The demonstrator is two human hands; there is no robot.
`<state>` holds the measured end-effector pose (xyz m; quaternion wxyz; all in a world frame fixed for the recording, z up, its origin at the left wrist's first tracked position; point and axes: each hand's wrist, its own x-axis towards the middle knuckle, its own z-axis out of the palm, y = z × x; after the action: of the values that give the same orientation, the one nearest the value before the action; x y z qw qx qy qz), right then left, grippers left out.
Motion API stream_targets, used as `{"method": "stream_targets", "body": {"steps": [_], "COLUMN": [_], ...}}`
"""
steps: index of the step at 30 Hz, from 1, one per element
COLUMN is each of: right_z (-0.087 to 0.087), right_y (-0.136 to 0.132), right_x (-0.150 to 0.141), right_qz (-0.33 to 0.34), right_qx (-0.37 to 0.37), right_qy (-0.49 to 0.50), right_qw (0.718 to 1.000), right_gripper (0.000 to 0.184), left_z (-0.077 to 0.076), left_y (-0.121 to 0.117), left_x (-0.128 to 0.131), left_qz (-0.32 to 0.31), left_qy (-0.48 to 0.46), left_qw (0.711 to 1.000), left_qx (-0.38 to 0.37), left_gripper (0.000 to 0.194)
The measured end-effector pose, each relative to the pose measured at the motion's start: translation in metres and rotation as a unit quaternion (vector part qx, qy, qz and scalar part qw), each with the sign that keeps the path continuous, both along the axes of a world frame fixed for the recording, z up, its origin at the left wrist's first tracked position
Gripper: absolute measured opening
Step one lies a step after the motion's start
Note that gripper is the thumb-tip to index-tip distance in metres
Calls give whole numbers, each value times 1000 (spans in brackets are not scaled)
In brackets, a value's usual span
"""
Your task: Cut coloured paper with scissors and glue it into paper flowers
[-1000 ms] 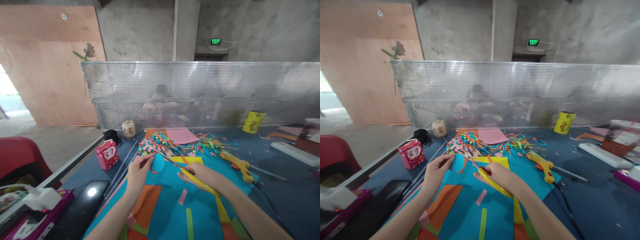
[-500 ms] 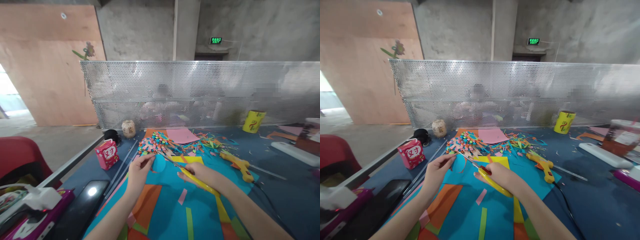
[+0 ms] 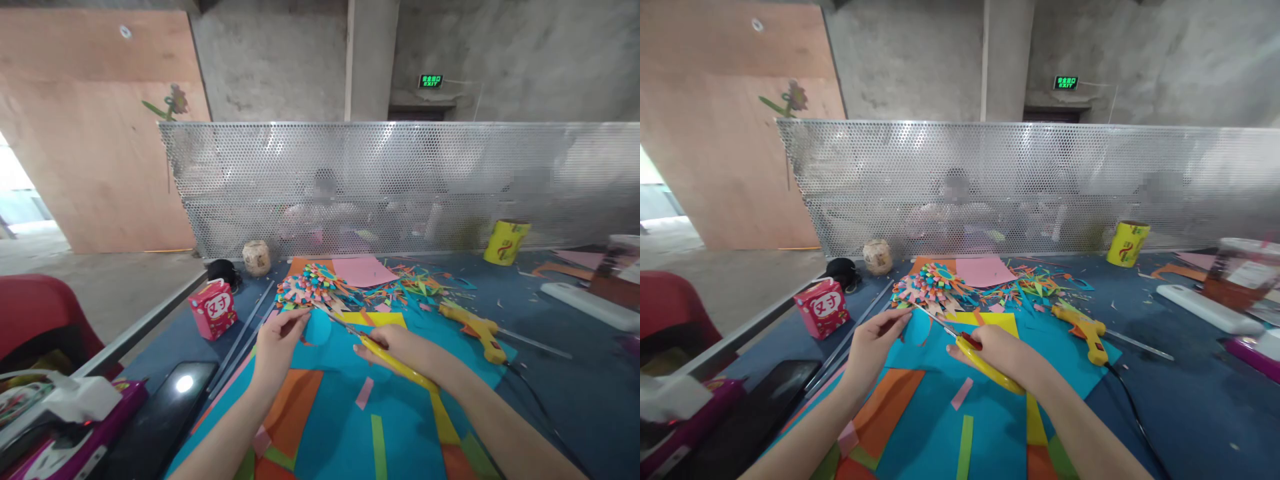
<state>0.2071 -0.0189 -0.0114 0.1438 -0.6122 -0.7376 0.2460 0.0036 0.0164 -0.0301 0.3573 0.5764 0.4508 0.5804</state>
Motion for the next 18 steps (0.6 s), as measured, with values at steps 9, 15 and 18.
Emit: {"method": "stream_targets", "body": {"steps": [9,15,18], "right_z": [23,24,22], "right_y": [-11,-11,-10], "right_x": [-9,-9,-8], "right_qz": [-22,-25,-8], "right_qx": [-68,-78,-68], "right_qy": [-6,-33,-31], "right_qw": [997,996,997], "right_gripper": [35,35,38], "left_z": [0,-5,-6], "left_y": [1,5,5], "left_x": [0,-4,-4], "left_qz": [9,26,26], "left_qy": [-19,-17,-14], "left_qw": [1000,999,999], "left_qx": [-15,-11,-16], "left_gripper": [25,26,26]}}
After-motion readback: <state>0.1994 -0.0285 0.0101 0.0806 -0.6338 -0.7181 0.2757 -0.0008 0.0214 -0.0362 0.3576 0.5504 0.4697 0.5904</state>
